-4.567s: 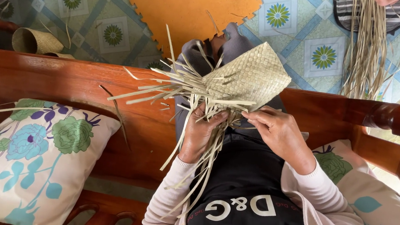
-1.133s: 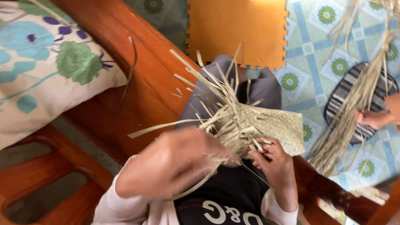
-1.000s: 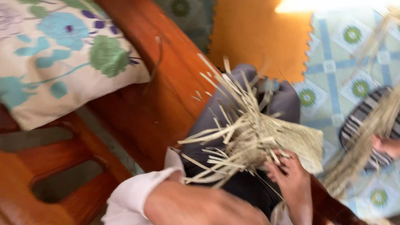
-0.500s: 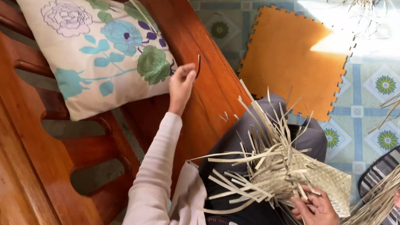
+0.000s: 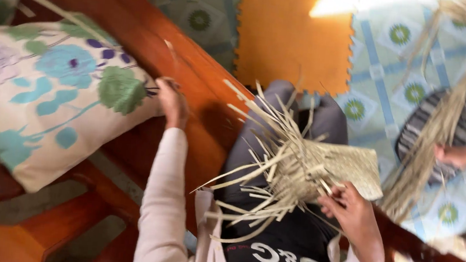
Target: Weaving a basket using dried plant fibers while sitting on a bench.
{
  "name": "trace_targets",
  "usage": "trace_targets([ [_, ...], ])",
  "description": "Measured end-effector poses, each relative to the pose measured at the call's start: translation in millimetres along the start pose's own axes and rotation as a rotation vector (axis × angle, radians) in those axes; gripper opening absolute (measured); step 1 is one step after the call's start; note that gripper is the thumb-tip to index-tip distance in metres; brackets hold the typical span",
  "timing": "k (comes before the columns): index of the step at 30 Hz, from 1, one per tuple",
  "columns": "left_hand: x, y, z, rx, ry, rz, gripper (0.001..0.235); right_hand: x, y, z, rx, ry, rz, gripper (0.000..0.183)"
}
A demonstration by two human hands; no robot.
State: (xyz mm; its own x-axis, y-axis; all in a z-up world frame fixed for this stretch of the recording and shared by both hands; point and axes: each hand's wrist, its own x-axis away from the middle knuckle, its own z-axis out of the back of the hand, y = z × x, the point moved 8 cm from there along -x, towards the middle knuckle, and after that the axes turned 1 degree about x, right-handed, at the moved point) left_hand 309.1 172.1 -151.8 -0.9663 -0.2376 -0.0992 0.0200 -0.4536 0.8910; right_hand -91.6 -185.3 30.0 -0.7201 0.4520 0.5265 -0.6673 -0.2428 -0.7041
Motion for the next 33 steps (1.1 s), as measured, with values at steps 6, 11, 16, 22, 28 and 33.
trace_targets([
  [6, 44, 281, 91, 0.613, -0.122, -0.513, 0.02, 2, 13, -3, -0.234, -0.01, 0.108, 0.018],
  [11, 138, 407, 94, 0.623, -0.743, -0.566, 0.008, 4, 15, 0, -0.352, -0.028, 0.192, 0.013],
  [16, 257, 418, 0, 0.413, -1.525, -0.405, 0.008, 15, 15, 7, -0.391, -0.013, 0.115, 0.018],
  [22, 292, 362, -53, 0.066, -1.665, -0.338, 0.013, 7, 57, 16, -0.235, 0.062, 0.234, 0.028],
  [28, 303, 340, -62, -0.08, -1.774, -0.232, 0.015, 7, 36, 21, -0.413, 0.136, 0.393, 0.068],
  [33, 304, 342, -60, -0.065, -1.772, -0.204, 0.016, 6, 41, 35, -0.775, 0.383, 0.481, 0.017],
])
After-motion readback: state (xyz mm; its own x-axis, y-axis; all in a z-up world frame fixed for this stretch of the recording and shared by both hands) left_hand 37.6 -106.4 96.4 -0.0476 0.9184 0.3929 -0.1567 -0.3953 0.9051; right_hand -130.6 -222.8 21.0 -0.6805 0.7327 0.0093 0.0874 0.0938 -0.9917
